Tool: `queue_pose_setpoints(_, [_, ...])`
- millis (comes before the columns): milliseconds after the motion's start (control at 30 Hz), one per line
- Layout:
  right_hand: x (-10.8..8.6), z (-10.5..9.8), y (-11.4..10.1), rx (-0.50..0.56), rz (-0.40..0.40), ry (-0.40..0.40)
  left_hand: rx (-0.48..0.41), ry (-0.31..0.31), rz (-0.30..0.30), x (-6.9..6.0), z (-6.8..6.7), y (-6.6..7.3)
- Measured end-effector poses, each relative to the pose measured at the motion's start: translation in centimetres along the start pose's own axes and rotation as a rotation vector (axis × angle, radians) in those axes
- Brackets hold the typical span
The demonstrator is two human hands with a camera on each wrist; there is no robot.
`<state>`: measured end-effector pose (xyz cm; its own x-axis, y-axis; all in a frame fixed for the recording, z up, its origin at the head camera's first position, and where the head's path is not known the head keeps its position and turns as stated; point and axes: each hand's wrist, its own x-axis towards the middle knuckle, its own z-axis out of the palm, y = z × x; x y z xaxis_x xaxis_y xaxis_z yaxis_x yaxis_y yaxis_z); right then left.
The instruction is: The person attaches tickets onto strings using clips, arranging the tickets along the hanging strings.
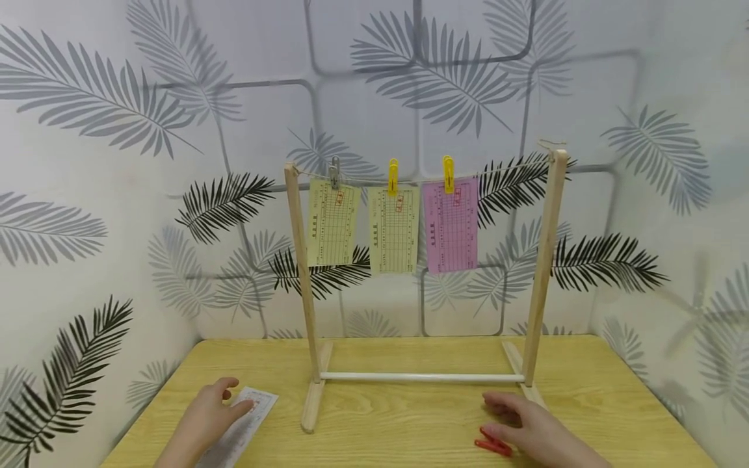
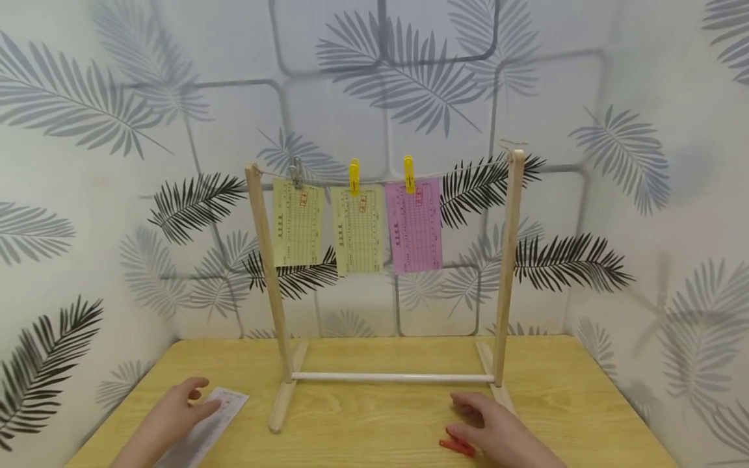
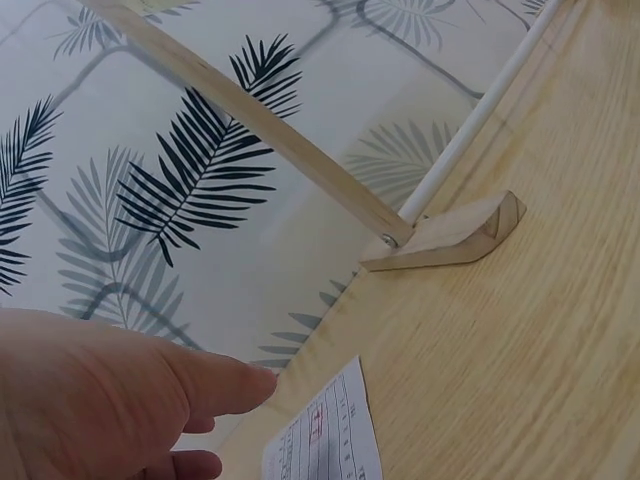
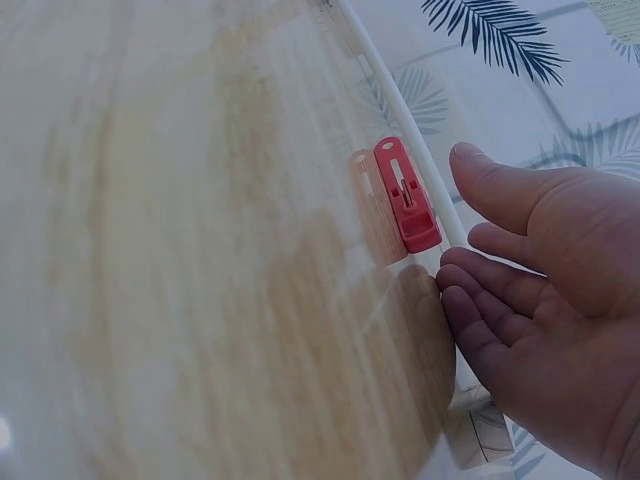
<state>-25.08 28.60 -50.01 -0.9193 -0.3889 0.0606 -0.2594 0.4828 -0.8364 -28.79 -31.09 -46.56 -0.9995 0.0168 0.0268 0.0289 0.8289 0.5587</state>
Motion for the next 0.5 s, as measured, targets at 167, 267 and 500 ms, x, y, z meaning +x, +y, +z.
queue_pose_setpoints(167, [-0.1, -0.2, -0.1, -0.001, 0.002, -0.004, 0.077, 0.016, -0.038, -0.3, 0.0, -0.9])
queue_pose_setpoints(267, [-0.1, -0.2, 0.0, 0.01, 0.006, -0.011, 0.09, 0.005, -0.079, -0.5, -0.1, -1.1])
queue_pose_setpoints(500, [-0.1, -0.1, 0.0, 0.014, 0.006, -0.013, 0.139, -0.025, -0.104, -1.2, -0.2, -1.3])
